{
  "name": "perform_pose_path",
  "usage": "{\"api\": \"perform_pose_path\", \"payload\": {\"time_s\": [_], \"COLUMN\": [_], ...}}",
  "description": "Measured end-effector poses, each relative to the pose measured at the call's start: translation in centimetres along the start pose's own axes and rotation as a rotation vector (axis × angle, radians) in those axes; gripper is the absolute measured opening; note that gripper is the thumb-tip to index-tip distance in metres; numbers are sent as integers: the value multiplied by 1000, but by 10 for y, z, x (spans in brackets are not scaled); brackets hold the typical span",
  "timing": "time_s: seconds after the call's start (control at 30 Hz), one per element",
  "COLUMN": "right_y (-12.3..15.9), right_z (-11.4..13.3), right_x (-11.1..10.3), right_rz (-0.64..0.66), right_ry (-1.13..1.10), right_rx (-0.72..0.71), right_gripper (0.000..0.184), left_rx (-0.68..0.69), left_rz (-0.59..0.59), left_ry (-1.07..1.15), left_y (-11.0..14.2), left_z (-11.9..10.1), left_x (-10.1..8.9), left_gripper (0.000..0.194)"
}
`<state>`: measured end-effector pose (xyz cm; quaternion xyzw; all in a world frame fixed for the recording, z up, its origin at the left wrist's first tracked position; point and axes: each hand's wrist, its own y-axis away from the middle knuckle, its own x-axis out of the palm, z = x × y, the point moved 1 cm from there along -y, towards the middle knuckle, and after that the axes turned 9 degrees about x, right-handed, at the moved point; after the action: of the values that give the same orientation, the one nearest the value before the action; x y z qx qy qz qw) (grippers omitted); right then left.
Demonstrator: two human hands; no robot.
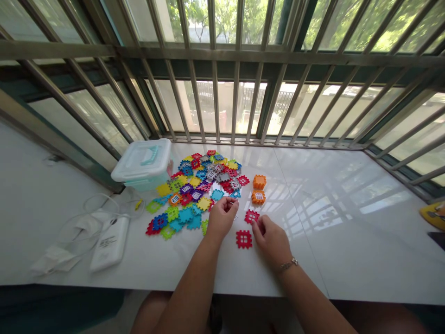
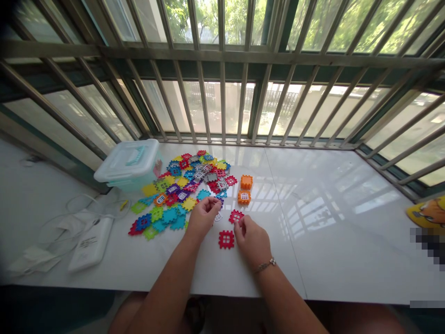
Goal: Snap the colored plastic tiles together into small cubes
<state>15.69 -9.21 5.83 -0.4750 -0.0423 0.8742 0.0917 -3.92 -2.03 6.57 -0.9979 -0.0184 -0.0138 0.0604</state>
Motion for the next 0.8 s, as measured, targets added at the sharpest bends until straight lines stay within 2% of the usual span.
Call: {"api": "perform_pose_path", "payload": {"time_s": [0.1,0.17,0.27,0.3,0.33,0.43,0.53,0.67,0.8], "right_y": [9,14,17,17,17,17,18,23,25], "right_z": [4,8,12,12,12,9,1,-16,-27], "right_x": [-3,-2,3,5,6,5,-3,-14,-15], "right_rz": [59,97,110,116,125,164,187,202,186], "right_ry": [-80,-54,18,33,40,13,-60,-130,-205], "right_rx": [-302,-416,-413,-402,-393,-386,-391,-347,-297], "right_gripper": [23,27,61,66,65,49,41,44,59], "left_rx": [11,13,22,50,102,349,514,586,575], "left_rz": [7,12,25,31,43,138,333,548,611], "left_ry": [0,-2,-46,-99,-177,-472,-608,-675,-752], "left_y": [0,0,2,2,3,5,5,9,13], "left_z": [-1,-2,-5,-7,-10,-16,-15,-9,-8], "left_x": [1,1,0,-1,-2,-5,-4,2,7], "left_gripper": [35,34,30,27,23,9,12,30,23]}}
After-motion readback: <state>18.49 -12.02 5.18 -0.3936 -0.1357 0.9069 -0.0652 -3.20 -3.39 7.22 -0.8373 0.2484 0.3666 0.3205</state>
